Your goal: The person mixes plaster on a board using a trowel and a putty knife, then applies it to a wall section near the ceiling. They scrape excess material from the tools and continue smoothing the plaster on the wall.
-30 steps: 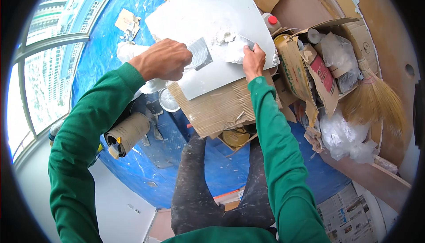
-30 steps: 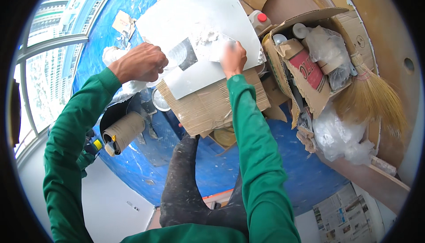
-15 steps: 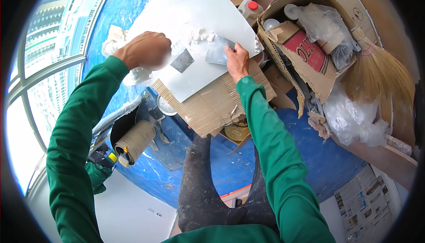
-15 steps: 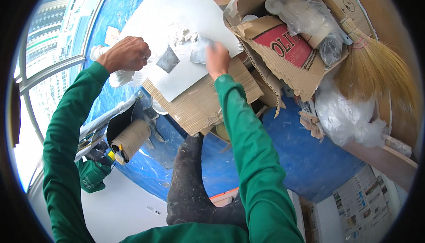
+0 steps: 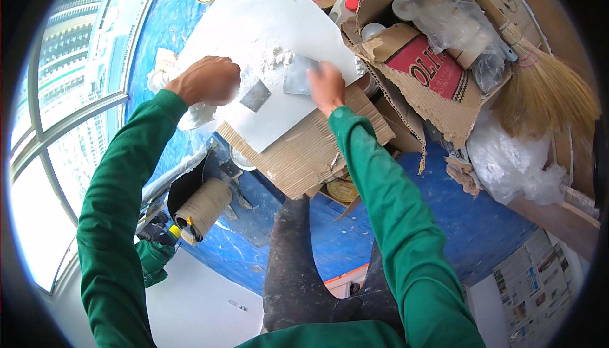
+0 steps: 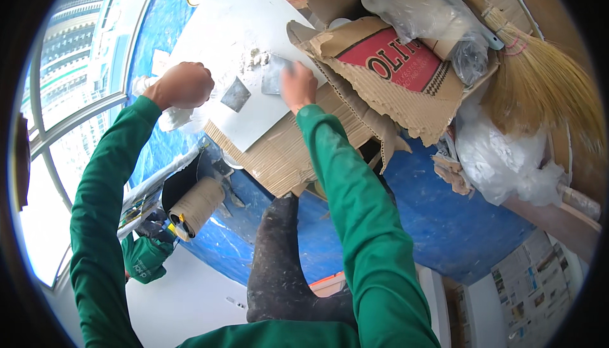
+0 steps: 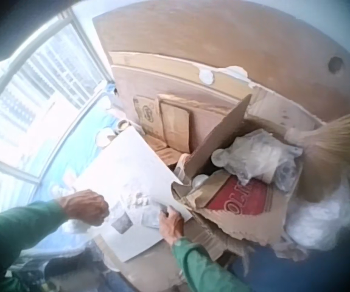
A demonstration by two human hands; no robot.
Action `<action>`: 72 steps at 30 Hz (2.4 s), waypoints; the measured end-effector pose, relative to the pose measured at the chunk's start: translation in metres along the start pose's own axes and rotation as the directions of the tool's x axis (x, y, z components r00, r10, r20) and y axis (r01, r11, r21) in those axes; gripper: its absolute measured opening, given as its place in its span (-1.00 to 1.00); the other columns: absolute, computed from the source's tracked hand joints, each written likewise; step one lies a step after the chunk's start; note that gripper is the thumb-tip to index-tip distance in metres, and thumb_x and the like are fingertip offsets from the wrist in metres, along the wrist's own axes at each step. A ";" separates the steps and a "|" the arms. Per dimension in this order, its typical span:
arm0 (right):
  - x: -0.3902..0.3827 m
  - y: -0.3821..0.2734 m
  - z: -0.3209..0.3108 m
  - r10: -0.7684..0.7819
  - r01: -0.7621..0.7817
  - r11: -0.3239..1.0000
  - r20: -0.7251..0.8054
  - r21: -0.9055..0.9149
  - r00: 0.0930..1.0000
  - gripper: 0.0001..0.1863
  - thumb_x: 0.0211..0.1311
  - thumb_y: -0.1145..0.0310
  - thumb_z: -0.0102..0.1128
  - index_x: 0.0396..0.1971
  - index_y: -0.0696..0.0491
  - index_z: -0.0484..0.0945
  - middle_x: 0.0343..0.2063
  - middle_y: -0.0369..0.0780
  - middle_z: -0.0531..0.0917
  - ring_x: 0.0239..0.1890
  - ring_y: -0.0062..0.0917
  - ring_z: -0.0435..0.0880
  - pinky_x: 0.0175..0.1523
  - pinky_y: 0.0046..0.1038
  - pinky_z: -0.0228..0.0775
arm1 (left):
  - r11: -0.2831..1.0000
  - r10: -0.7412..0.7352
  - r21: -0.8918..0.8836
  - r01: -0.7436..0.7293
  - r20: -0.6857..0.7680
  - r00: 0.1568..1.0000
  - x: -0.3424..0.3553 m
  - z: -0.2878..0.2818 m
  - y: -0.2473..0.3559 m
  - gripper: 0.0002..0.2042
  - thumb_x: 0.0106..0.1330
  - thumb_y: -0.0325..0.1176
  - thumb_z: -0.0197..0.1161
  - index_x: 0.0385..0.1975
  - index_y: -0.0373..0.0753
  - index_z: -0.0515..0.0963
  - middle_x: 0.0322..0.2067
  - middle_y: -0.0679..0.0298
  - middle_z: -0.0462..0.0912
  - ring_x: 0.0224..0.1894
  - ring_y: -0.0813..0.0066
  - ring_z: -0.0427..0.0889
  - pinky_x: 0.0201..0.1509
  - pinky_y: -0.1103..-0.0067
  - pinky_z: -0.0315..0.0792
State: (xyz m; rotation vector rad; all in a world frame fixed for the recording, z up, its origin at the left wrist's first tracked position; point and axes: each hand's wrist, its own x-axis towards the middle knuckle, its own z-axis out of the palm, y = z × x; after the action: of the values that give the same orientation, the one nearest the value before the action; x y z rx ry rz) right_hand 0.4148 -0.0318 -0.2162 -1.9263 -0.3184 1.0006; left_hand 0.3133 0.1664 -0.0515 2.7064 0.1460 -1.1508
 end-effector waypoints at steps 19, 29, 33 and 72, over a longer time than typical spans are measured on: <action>0.011 0.019 0.009 -0.077 0.069 0.996 -0.129 -0.065 0.989 -0.62 0.08 0.19 0.20 -0.57 0.21 0.32 -0.65 0.00 0.45 -0.54 -0.13 0.43 -0.28 -0.18 0.33 | 0.999 -0.038 0.022 0.037 0.052 0.998 0.024 0.003 -0.014 -0.93 -0.17 -0.47 0.16 -0.76 -0.33 0.50 -0.70 0.02 0.49 -0.55 0.03 0.50 -0.42 0.26 0.39; 0.011 0.015 0.007 -0.087 0.080 0.995 -0.128 -0.063 0.988 -0.60 0.08 0.18 0.20 -0.59 0.21 0.29 -0.65 0.01 0.44 -0.53 -0.08 0.41 -0.28 -0.15 0.31 | 1.000 -0.013 0.006 0.013 0.018 1.000 0.033 0.003 -0.020 -0.92 -0.16 -0.47 0.16 -0.76 -0.34 0.49 -0.70 0.03 0.48 -0.57 0.05 0.50 -0.42 0.27 0.39; 0.014 0.019 0.009 -0.101 0.084 0.989 -0.133 -0.124 0.986 -0.59 0.08 0.18 0.21 -0.59 0.21 0.27 -0.65 0.01 0.42 -0.53 -0.09 0.39 -0.28 -0.15 0.30 | 0.999 -0.054 0.011 0.053 0.044 0.998 0.035 -0.002 -0.017 -0.92 -0.16 -0.48 0.16 -0.76 -0.35 0.49 -0.71 0.03 0.49 -0.56 0.06 0.51 -0.42 0.28 0.40; 0.001 0.015 0.005 -0.054 0.064 0.998 -0.282 0.028 0.958 -0.70 0.11 0.28 0.20 -0.50 0.27 0.49 -0.60 0.00 0.58 -0.51 -0.18 0.56 -0.27 -0.23 0.40 | 0.945 -0.200 -0.314 0.085 -0.353 0.914 -0.094 0.000 0.013 -0.97 0.00 -0.53 0.23 -0.61 -0.27 0.57 -0.59 0.15 0.56 -0.50 0.08 0.57 -0.45 0.31 0.40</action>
State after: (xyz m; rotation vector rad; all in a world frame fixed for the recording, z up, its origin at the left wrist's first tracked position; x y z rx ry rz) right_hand 0.4086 -0.0363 -0.2302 -1.9825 -0.1908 0.6762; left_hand 0.2507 0.1528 0.0180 2.6438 0.5381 -0.5579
